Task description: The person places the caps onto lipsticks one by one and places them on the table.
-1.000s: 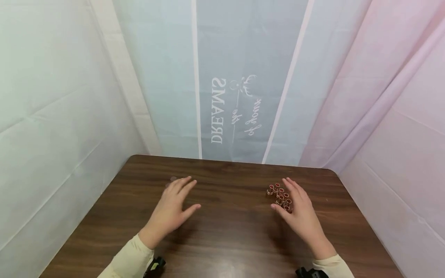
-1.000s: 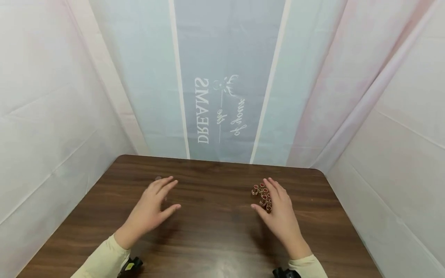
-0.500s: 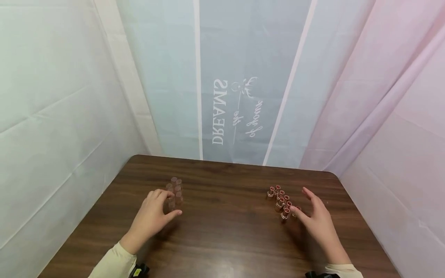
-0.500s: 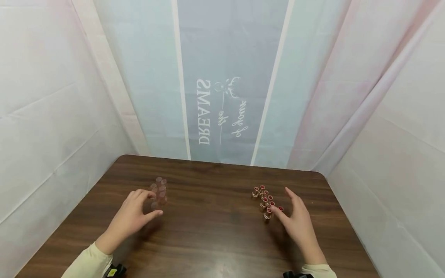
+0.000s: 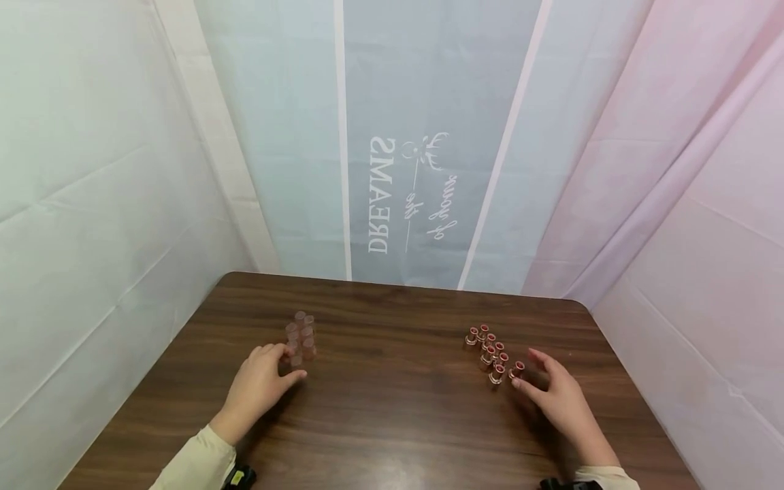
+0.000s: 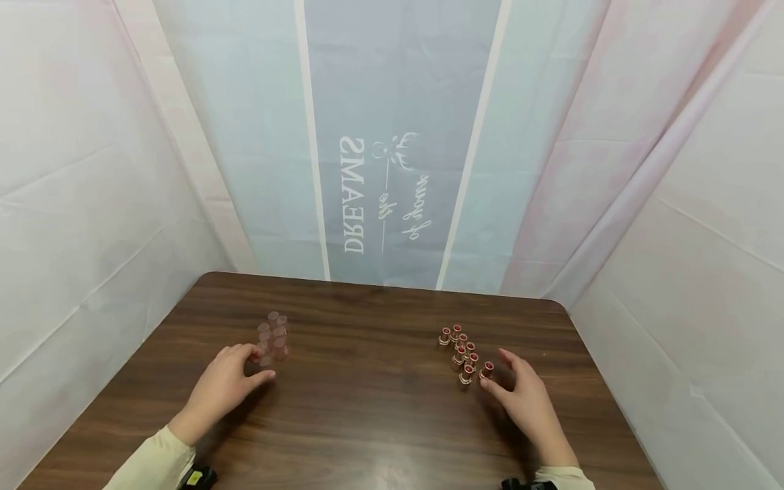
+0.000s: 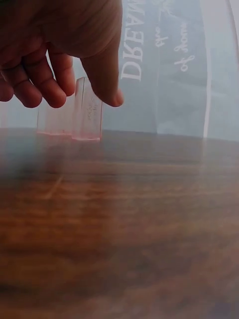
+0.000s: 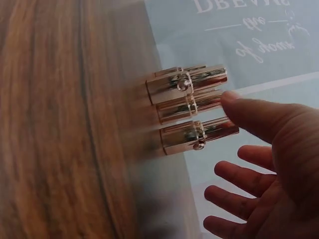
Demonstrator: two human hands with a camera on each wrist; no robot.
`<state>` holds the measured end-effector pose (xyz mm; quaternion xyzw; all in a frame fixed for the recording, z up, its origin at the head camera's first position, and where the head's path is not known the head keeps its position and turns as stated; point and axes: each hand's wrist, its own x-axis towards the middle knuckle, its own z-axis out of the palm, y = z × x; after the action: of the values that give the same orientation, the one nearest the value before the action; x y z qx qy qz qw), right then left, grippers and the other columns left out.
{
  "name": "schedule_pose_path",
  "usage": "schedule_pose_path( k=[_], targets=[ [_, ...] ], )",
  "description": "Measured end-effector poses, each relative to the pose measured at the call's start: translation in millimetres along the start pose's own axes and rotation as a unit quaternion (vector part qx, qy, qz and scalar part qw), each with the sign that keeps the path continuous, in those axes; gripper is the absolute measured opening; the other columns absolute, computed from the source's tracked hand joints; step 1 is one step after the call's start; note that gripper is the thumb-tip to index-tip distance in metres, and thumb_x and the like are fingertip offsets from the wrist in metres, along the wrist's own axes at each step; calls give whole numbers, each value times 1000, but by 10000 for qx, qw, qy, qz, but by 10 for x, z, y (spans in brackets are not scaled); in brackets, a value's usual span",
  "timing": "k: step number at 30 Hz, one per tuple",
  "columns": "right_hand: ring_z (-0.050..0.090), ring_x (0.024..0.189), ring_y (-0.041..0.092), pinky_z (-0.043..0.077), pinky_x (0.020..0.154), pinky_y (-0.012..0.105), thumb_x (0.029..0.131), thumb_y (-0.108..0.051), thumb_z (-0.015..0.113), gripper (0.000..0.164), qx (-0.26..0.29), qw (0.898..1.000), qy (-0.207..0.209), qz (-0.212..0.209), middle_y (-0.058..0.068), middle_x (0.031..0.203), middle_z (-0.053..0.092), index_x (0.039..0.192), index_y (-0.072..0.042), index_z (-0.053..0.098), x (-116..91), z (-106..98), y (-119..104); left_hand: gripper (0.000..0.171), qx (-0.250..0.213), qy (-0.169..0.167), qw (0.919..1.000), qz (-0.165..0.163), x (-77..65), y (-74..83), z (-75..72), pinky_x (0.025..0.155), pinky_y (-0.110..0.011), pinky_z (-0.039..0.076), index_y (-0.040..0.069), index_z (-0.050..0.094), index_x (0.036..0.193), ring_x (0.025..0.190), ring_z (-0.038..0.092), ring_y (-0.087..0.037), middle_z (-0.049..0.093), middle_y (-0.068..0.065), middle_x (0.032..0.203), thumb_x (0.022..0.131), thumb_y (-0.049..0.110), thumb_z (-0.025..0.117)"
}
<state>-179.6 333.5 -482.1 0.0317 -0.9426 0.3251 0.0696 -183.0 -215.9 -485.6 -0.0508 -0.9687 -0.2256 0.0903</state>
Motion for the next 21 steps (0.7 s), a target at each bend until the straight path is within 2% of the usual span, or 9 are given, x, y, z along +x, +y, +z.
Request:
schedule_pose_path(
  k=[6, 13, 18, 21],
  targets=[
    [56, 127, 47, 42, 103, 63, 90, -29, 81, 71, -131, 9997, -143, 179, 27, 135, 62, 145, 3, 49, 9, 79, 75, 30, -47, 78, 10000, 24, 13, -17, 23, 73, -42, 51, 14, 71, 101, 87, 58, -21, 71, 1, 95, 83, 33, 86],
    [60, 121, 45, 44, 101, 62, 88, -24, 82, 58, -296, 9991, -35, 314, 24, 125, 68, 135, 2, 59, 23, 145, 80, 26, -59, -27, 10000, -32, 6, 43, -48, 65, -34, 45, 17, 69, 93, 78, 52, -16, 69, 5, 87, 83, 32, 87],
    [64, 115, 43, 46, 98, 60, 88, -25, 83, 47, -430, 9984, 78, 370, 18, 116, 72, 124, 0, 67, 40, 166, 54, 24, -202, 292, 9991, 241, 21, 93, -91, 65, -33, 42, 19, 68, 93, 77, 48, -14, 64, 8, 84, 84, 32, 86],
    [64, 113, 43, 46, 96, 60, 88, -28, 82, 45, -513, 9978, 92, 417, 18, 114, 73, 122, -1, 68, 61, 168, 50, 23, -400, 498, 9971, 417, 58, 152, -118, 67, -32, 43, 20, 68, 93, 78, 50, -12, 62, 9, 82, 85, 32, 86]
  ],
)
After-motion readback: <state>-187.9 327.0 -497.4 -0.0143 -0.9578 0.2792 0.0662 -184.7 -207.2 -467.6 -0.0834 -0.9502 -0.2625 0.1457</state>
